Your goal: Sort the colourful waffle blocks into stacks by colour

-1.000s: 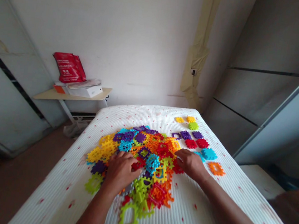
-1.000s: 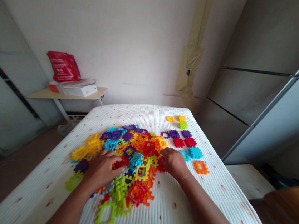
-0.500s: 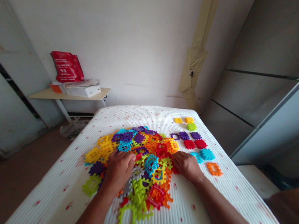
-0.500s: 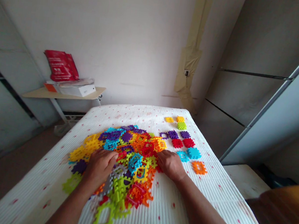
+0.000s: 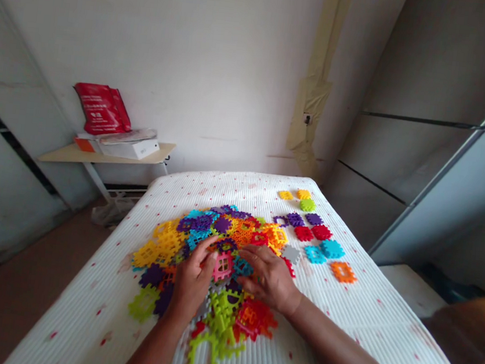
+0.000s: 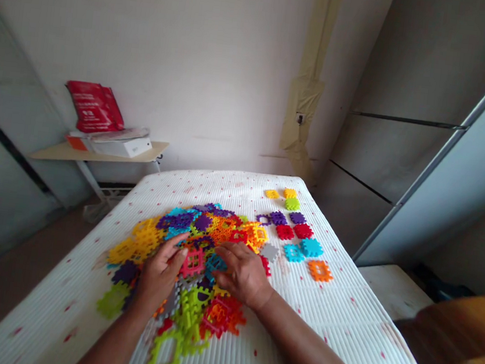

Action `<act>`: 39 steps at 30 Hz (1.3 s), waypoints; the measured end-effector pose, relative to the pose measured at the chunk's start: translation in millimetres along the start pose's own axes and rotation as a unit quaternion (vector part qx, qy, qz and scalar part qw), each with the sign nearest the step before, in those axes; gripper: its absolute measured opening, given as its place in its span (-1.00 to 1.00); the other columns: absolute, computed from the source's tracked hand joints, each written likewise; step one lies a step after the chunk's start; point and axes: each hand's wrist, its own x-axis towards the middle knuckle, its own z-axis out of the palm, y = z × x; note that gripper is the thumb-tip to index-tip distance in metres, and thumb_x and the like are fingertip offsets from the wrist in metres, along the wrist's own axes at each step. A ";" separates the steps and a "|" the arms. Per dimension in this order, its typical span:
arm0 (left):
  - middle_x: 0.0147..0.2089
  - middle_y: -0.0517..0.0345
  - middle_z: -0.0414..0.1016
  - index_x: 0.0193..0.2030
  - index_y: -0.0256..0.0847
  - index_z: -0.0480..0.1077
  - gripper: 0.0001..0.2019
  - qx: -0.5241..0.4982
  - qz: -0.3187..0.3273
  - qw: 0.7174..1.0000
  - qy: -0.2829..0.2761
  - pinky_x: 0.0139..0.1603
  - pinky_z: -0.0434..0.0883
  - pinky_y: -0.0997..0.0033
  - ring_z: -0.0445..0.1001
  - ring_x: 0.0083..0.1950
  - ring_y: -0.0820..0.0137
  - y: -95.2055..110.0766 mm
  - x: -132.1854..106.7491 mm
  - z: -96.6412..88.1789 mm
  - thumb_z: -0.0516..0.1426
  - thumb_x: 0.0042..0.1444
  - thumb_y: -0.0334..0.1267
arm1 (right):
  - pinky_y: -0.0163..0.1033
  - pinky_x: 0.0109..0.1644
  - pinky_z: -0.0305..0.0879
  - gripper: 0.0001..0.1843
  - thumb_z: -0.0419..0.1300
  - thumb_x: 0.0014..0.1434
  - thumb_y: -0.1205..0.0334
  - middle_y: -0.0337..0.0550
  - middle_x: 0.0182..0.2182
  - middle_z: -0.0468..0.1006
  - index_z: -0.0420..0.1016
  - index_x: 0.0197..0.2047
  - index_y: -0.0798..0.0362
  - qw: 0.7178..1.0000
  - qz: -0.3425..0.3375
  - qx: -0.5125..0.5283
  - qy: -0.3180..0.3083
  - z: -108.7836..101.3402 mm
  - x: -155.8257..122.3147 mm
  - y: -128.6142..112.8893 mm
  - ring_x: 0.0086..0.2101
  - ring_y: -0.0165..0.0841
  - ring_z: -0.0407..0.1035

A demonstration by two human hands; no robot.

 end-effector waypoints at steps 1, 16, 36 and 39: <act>-0.29 0.12 0.57 0.12 -0.19 0.29 -0.59 -0.001 -0.001 1.000 -0.004 -0.31 0.42 0.41 0.50 -0.37 0.40 0.4 -0.6 1.4 -0.02 0.17 -0.13 | -0.14 0.00 0.30 -0.55 0.10 0.18 0.07 0.01 0.00 0.41 0.27 0.10 0.07 1.000 -0.001 0.008 -0.012 2.5 3.9 -7.9 -0.06 -0.25 0.32; 0.07 0.01 0.45 0.11 -0.16 0.28 -0.59 -0.099 0.004 0.995 -0.027 -0.08 0.44 0.35 0.48 0.00 0.31 -5.2 -3.3 15.3 0.02 0.13 -0.11 | -0.20 -0.10 0.31 -0.58 0.09 0.15 0.26 0.05 -0.04 0.40 0.25 0.09 0.15 0.993 0.020 -0.089 -0.079 14.3 19.7 -38.9 -0.14 -0.26 0.28; -0.22 0.03 0.57 -0.04 -0.22 0.39 -0.58 -0.077 -0.021 0.997 -0.010 -0.05 0.39 0.24 0.50 -0.14 0.26 -8.4 -1.2 11.3 0.05 0.08 0.02 | -0.31 -0.05 0.25 -0.53 0.21 -0.03 0.26 -0.03 -0.02 0.44 0.41 0.01 0.06 0.897 0.271 -0.257 -0.235 -83.9 -3.5 139.3 -0.02 -0.25 0.31; -0.24 0.04 0.57 -0.05 -0.22 0.40 -0.58 -0.066 -0.012 0.998 -0.001 -0.06 0.40 0.24 0.51 -0.16 0.26 -9.3 -1.1 11.2 0.05 0.08 0.02 | -0.32 -0.10 0.26 -0.60 0.21 -0.02 0.22 -0.03 -0.09 0.47 0.45 -0.06 0.07 0.894 0.271 -0.257 -0.248 -81.8 0.1 141.0 -0.10 -0.26 0.35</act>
